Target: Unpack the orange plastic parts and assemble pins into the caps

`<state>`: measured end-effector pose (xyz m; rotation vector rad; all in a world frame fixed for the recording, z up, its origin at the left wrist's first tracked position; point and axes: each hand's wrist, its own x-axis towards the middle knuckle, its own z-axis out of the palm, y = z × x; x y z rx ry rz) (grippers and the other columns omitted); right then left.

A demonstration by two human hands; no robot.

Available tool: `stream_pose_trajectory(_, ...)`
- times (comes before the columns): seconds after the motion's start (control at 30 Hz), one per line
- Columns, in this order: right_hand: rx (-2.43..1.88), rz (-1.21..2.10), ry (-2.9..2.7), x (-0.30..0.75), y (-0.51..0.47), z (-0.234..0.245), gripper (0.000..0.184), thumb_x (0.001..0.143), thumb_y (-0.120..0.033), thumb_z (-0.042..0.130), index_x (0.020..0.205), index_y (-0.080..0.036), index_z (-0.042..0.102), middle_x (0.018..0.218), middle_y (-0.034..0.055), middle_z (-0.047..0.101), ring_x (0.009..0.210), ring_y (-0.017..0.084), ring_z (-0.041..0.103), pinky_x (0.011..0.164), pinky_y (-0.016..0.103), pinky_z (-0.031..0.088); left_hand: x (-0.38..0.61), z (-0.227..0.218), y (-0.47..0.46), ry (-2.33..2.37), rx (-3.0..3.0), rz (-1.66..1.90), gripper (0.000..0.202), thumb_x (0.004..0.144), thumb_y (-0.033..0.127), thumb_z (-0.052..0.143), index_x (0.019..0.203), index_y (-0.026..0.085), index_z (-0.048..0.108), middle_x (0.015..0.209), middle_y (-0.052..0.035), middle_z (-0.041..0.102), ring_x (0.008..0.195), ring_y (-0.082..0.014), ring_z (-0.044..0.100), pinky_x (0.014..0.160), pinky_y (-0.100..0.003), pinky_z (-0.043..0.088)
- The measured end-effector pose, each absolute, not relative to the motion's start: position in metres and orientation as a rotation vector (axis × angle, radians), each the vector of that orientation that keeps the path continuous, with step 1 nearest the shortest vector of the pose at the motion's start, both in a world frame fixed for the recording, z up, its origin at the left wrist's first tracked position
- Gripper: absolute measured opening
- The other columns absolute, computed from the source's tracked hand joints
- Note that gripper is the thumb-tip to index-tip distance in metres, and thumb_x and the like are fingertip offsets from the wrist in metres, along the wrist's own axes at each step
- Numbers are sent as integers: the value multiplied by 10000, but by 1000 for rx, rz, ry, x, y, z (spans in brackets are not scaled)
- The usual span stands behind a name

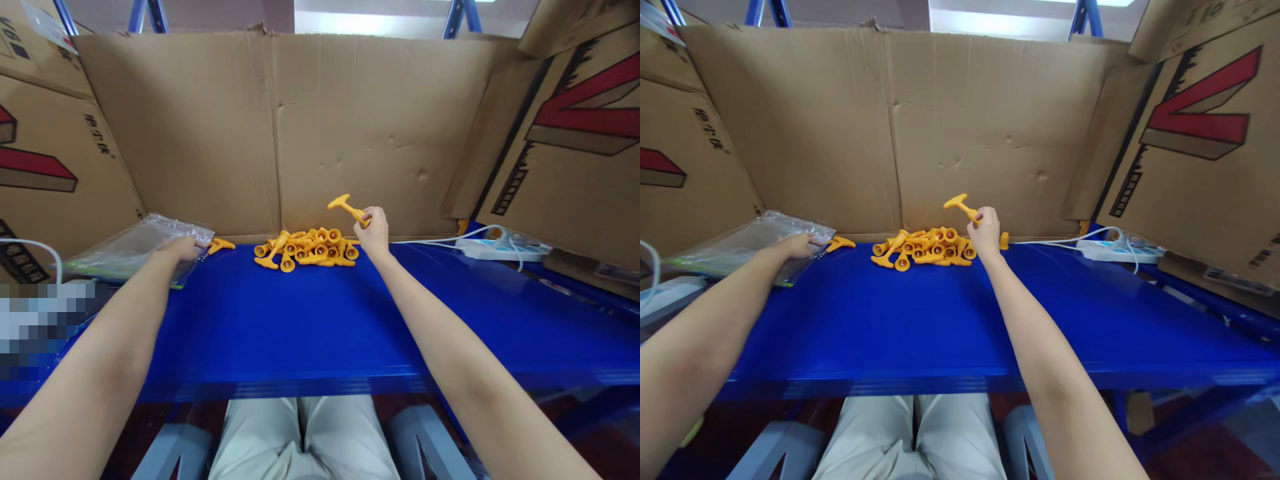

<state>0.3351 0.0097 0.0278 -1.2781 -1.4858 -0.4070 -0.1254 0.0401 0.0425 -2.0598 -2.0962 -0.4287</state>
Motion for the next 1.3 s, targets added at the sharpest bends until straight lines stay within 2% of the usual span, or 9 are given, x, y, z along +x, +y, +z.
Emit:
stream_pose_trajectory(0.1,-1265,-414,-1523,330,8,36,145,748,-131,432,870,-208,445,1000,108,564,970,221,522,854,355,398,-104,53,37,-2096,-2022,-395,440,852,275,502,1264,132,556,1447,-125,417,1319,-361,338,1035,-684,154)
stream_pose_trajectory(0.17,-1262,-415,-1572,325,7,39,170,760,-131,430,911,-204,461,979,101,580,941,225,535,852,368,401,-79,62,34,-1974,-2040,-610,574,860,238,470,1416,141,368,1533,-159,244,1390,-339,235,1066,-651,160)
stream_pose_trajectory(0.3,-1211,-491,-1735,311,1,38,273,801,-121,421,1053,-195,495,1020,104,618,974,238,561,959,456,356,-15,75,21,-1569,-2249,-955,720,860,311,482,1496,242,151,1551,-102,219,1417,-265,209,1112,-513,234)
stream_pose_trajectory(0.43,-1082,-600,-1873,299,-8,33,377,823,-88,395,1168,-176,521,1162,114,618,1136,237,534,1098,546,191,40,69,2,-1247,-2501,-973,737,837,369,536,1485,259,203,1517,-56,321,1367,-220,331,1092,-378,320)
stream_pose_trajectory(0.57,-992,-646,-1979,293,-15,30,414,842,-72,372,1199,-184,549,1169,100,640,1219,237,500,1112,592,134,62,53,-10,-1429,-2426,-950,530,864,384,506,1378,275,439,1332,-49,562,1171,-239,549,957,-377,447)
stream_pose_trajectory(0.67,-971,-672,-2019,290,-19,29,409,862,-63,350,1182,-196,568,1155,77,657,1233,224,495,1116,597,126,62,45,-16,-1477,-2365,-935,478,868,392,504,1331,275,496,1243,-52,625,1029,-232,624,879,-360,479)
stream_pose_trajectory(0.83,-917,-703,-2028,285,-23,28,399,891,-75,344,1192,-200,576,1170,81,652,1251,218,480,1123,584,131,59,42,-25,-1376,-2366,-1007,595,861,396,530,1423,315,352,1238,-43,619,904,-182,649,814,-311,489)
stream_pose_trajectory(1.07,-908,-747,-2073,270,-31,31,360,907,-155,403,1230,-183,559,1171,110,641,1193,245,519,1115,602,106,62,42,-27,-1433,-2197,-983,375,872,364,489,1221,253,571,1015,-62,680,843,-193,648,735,-288,472)
stream_pose_trajectory(1.3,-1102,-772,-2104,261,-31,34,281,931,-221,403,1122,-151,598,1039,113,659,1003,243,564,1084,592,120,63,41,-32,-1382,-2214,-920,343,858,345,489,1161,212,579,1075,-82,670,924,-224,644,717,-285,456)
